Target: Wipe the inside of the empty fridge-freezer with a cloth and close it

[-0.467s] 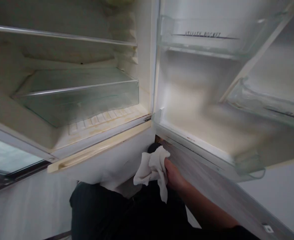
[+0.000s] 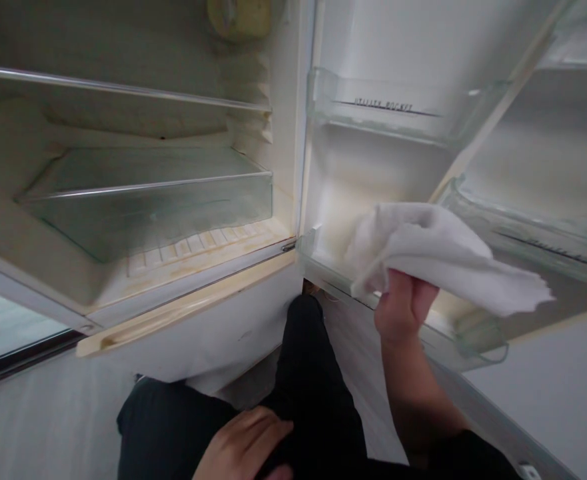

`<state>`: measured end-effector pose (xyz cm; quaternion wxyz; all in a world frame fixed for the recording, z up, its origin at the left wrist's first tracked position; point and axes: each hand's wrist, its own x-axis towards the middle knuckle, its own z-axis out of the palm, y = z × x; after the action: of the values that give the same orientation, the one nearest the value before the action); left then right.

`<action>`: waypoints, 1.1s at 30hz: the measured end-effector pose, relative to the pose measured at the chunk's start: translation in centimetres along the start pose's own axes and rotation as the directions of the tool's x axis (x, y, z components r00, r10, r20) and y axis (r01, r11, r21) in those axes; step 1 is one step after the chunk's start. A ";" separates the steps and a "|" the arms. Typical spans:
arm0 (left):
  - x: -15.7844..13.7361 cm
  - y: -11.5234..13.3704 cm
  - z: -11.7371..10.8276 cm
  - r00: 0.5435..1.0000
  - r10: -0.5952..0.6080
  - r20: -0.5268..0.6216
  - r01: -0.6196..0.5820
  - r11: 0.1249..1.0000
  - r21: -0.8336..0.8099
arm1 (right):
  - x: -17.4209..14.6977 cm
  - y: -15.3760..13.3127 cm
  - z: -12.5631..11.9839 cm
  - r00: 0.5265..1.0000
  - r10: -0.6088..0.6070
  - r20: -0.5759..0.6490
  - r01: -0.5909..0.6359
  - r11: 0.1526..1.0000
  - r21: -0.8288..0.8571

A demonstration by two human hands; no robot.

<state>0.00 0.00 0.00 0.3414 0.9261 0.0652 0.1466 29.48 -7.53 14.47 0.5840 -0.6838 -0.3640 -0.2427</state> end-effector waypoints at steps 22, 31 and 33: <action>5.5 -7.9 6.8 0.863 -0.293 0.412 0.455 0.807 -0.377 | 2.1 -1.0 11.5 0.627 0.213 0.749 0.441 0.696 -0.567; 5.1 -8.7 7.6 0.866 -0.287 0.410 0.458 0.785 -0.417 | 0.9 -1.2 4.7 0.628 0.334 0.703 0.452 0.579 -0.679; 4.9 -9.0 7.8 0.862 -0.295 0.413 0.466 0.782 -0.413 | 1.0 -1.2 4.7 0.633 0.341 0.695 0.451 0.568 -0.689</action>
<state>6.95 3.17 -10.38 0.5977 0.7834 0.1556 -0.0699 28.66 -2.71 15.03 -0.0280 -0.8918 -0.4434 -0.0855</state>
